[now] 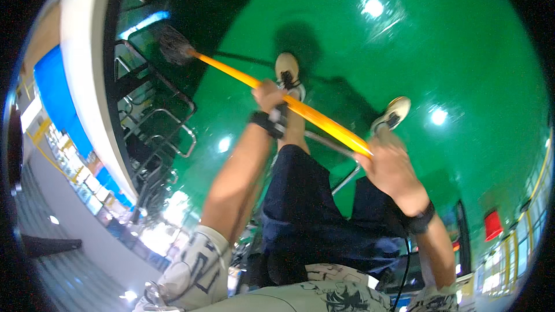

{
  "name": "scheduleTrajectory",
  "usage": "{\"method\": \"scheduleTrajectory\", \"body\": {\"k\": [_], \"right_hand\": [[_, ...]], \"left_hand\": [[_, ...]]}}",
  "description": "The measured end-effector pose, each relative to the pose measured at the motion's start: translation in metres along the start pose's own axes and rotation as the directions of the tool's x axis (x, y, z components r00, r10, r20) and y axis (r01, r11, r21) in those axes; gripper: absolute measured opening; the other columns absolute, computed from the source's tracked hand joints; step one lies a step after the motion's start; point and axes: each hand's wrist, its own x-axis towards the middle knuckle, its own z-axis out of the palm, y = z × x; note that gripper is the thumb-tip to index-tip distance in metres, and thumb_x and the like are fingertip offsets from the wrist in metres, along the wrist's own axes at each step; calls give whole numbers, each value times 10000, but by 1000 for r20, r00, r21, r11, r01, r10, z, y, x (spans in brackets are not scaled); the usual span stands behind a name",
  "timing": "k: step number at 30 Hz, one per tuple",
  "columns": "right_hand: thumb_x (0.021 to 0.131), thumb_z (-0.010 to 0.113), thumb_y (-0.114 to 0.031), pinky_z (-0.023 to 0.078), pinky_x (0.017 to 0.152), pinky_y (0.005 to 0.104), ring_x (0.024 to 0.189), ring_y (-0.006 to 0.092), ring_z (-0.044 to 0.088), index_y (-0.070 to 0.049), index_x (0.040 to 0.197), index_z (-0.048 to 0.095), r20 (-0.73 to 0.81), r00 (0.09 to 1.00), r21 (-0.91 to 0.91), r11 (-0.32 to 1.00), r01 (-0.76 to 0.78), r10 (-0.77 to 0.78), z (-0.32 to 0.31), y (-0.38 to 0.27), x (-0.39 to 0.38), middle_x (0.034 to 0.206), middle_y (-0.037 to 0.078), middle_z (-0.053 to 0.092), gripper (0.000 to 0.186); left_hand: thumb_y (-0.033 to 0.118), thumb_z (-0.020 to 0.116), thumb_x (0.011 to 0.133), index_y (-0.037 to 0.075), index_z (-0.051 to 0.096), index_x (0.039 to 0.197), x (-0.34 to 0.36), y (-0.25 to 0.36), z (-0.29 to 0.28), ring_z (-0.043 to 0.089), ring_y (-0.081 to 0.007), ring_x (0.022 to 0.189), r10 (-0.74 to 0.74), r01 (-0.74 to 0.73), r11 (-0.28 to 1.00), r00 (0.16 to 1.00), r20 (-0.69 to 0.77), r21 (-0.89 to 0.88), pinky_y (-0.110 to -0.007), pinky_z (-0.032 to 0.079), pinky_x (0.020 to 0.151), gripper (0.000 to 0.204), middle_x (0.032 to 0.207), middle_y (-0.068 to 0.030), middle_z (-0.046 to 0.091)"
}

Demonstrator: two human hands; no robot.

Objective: The person mops a green floor using a string mop and a red bucket. They repeatedly dip the mop into the bucket, wring it, and mop sections of the floor. The person also moves several black chairs to clean underneath them and returns them afterward.

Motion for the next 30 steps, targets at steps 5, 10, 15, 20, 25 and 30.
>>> {"method": "scheduleTrajectory", "body": {"k": [5, 10, 15, 20, 25, 30], "right_hand": [[853, 642, -345, 426, 665, 498, 740, 425, 566, -32, 908, 543, 191, 915, -251, 919, -305, 356, -175, 61, -201, 725, 204, 597, 333], [869, 621, -406, 376, 498, 468, 574, 406, 550, -13, 754, 571, -162, 873, -525, 708, -472, 461, -312, 75, -342, 587, 203, 535, 412], [871, 580, -499, 447, 497, 442, 539, 361, 580, -38, 690, 552, -434, 890, -802, 389, -453, 140, -359, 33, -314, 586, 179, 576, 496], [919, 532, -400, 436, 415, 423, 465, 329, 566, -107, 639, 582, -451, 824, -879, 331, -343, -343, -325, -84, -185, 512, 119, 543, 408], [924, 544, -329, 389, 324, 342, 339, 206, 505, -163, 550, 498, -322, 720, -939, 303, -161, -615, -217, -259, -91, 424, 50, 508, 411], [936, 460, -419, 465, 374, 335, 413, 174, 603, -135, 674, 585, -135, 858, -891, 440, 114, -496, -71, -365, -34, 482, 12, 581, 407]], "left_hand": [[119, 595, 864, -12, 301, 1126, -46, 299, -84, 615, -308, 534, -387, 464, -698, 396, 833, -545, -419, 518, 467, 415, 698, -159, 601], [172, 612, 859, 60, 462, 901, -93, 468, -198, 591, -271, 738, 499, 653, -756, 615, 610, -41, -479, 525, 687, 192, 831, -97, 546], [76, 574, 860, 55, 489, 973, -93, 477, -256, 602, -296, 925, 548, 501, -836, 770, 327, 223, -472, 500, 872, 143, 922, -117, 558], [112, 535, 860, -31, 515, 915, -78, 294, -232, 541, -308, 1037, 376, 326, -902, 915, 145, 283, -394, 462, 946, 154, 1001, -172, 549], [165, 561, 864, -15, 576, 865, -136, 63, -188, 565, -281, 859, 61, -11, -962, 965, 253, 274, -378, 501, 838, 181, 907, -172, 582], [142, 585, 901, 82, 551, 889, -208, -89, -60, 591, -273, 844, -392, -400, -865, 915, 90, 302, -426, 492, 841, 70, 865, -138, 617]]}}
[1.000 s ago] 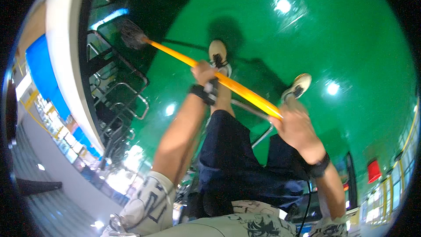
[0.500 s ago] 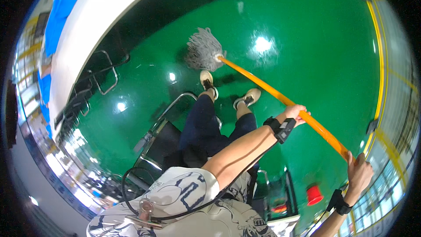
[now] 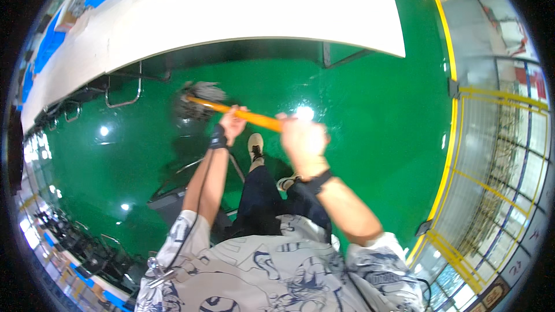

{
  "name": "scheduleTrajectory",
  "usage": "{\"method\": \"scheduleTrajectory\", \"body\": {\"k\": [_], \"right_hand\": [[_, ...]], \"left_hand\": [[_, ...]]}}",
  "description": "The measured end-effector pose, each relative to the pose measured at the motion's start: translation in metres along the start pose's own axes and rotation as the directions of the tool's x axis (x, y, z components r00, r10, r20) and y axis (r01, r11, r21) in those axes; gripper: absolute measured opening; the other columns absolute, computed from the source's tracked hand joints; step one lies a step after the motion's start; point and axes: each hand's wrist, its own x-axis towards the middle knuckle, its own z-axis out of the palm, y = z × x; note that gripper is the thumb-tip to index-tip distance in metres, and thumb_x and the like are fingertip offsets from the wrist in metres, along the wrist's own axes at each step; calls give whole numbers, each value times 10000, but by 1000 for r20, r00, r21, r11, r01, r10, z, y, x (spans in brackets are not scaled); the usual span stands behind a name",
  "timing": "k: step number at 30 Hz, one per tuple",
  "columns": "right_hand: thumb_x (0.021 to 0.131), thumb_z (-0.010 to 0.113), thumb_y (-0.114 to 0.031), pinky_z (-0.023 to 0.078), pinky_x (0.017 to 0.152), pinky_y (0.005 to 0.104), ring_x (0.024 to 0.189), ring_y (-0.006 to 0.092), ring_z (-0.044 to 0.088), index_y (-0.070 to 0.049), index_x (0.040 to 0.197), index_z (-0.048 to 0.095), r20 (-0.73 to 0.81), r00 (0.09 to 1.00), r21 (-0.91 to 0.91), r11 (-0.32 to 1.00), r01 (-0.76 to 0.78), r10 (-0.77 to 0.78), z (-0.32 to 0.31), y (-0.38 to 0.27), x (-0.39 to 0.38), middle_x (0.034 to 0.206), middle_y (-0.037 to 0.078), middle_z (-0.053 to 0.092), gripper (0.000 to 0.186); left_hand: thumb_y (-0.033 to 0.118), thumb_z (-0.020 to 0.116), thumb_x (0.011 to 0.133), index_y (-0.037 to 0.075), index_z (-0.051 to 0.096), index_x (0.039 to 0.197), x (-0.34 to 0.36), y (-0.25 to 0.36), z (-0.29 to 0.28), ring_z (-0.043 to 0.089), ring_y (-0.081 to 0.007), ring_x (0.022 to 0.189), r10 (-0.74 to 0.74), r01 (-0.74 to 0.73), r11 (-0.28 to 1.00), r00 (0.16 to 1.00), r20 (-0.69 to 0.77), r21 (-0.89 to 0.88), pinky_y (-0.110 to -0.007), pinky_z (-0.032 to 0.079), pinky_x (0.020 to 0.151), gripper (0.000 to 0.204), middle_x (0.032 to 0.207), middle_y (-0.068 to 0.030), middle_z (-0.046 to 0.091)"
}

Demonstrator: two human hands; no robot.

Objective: The person mops a green floor using a string mop and a red bucket. They repeatedly dip the mop into the bucket, wring it, and mop sections of the floor. The person also moves several black chairs to clean underneath them and returns them afterward.

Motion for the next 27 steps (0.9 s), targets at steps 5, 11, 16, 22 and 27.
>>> {"method": "scheduleTrajectory", "body": {"k": [5, 11, 16, 22, 27], "right_hand": [[895, 561, -301, 532, 539, 358, 642, 248, 677, -51, 794, 604, 299, 879, 465, 861, 205, -371, 52, -100, -20, 663, 108, 651, 273], [882, 587, -334, 535, 654, 431, 745, 332, 666, -17, 944, 558, 400, 765, 696, 710, 105, -505, 68, -54, -67, 779, 153, 662, 324], [860, 594, -362, 526, 694, 445, 814, 344, 656, -53, 909, 633, 551, 682, 659, 752, -4, -480, 78, 143, -80, 859, 172, 666, 316], [821, 630, -431, 521, 713, 458, 811, 339, 654, -107, 915, 684, 670, 736, 295, 944, -148, -94, 20, 419, -112, 837, 158, 671, 342], [759, 714, -388, 498, 558, 429, 606, 321, 624, -98, 758, 681, 226, 972, 260, 958, -120, 60, -79, 541, -89, 644, 118, 632, 291]], "left_hand": [[137, 634, 880, 35, 510, 1092, -44, 95, -68, 614, -243, 758, 278, -95, 919, 845, -457, 383, -343, 538, 603, 266, 885, -146, 619], [135, 682, 835, -31, 550, 1031, -63, 66, -63, 637, -265, 671, 462, 313, 675, 527, -714, 668, -366, 575, 593, 289, 819, -150, 619], [207, 737, 721, 49, 592, 826, -33, -81, -59, 615, -288, 796, -56, -316, 424, 926, 373, 849, -417, 521, 754, 239, 800, -105, 574], [57, 597, 811, 49, 452, 855, 34, -401, 57, 521, -258, 831, -128, 198, 542, 980, -152, 817, -415, 493, 786, 152, 849, -105, 489], [108, 567, 894, 121, 430, 1124, 65, -548, 238, 492, -229, 909, -398, 456, 879, 864, -307, 143, -475, 492, 835, 268, 1061, -89, 451]]}}
